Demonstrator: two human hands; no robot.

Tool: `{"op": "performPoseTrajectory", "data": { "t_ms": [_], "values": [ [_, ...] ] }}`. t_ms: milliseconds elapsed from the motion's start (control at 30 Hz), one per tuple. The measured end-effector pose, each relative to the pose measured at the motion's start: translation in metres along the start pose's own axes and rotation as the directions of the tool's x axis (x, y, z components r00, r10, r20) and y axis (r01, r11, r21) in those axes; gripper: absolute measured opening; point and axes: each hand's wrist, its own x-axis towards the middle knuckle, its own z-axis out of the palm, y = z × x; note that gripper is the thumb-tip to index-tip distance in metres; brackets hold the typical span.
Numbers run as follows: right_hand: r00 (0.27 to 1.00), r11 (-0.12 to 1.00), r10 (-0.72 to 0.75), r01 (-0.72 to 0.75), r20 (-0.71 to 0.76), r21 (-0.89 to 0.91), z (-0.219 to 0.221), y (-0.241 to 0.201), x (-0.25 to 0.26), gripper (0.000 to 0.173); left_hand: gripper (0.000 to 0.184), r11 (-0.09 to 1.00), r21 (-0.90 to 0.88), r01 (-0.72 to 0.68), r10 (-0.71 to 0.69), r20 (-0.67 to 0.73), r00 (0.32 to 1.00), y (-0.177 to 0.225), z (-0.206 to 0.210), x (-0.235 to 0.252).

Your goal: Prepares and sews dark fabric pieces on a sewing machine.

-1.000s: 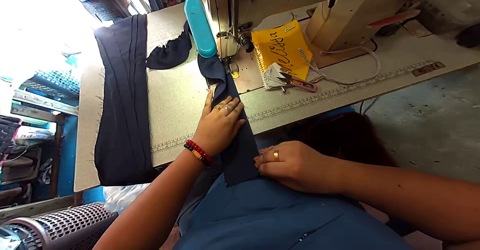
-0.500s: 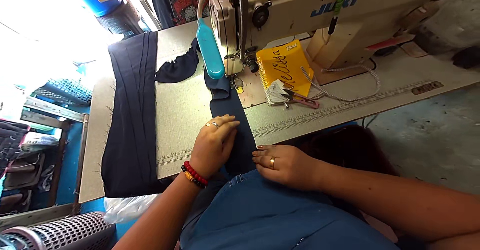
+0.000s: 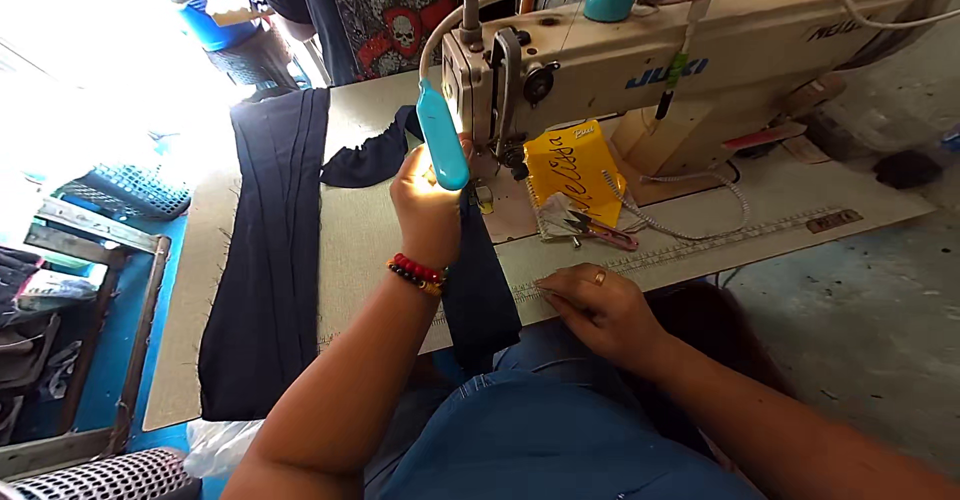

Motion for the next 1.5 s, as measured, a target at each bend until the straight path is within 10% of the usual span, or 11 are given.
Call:
{"op": "performPoseTrajectory", "data": {
  "t_ms": [833,1500],
  "values": [
    [0.998,0.999,0.038,-0.038,-0.04,0.011,0.028,0.014,-0.016,0.023,0.011,0.995,-0.086,-0.054,0.036,-0.194,0.98,0.006,0.046,-0.005],
    [0.989,0.965,0.143,-0.129,-0.046,0.227,0.016,-0.002,0.03,0.021,0.024,0.978,-0.077,0.194,-0.188,0.085,0.979,0.015,0.001,-0.035]
  ]
}}
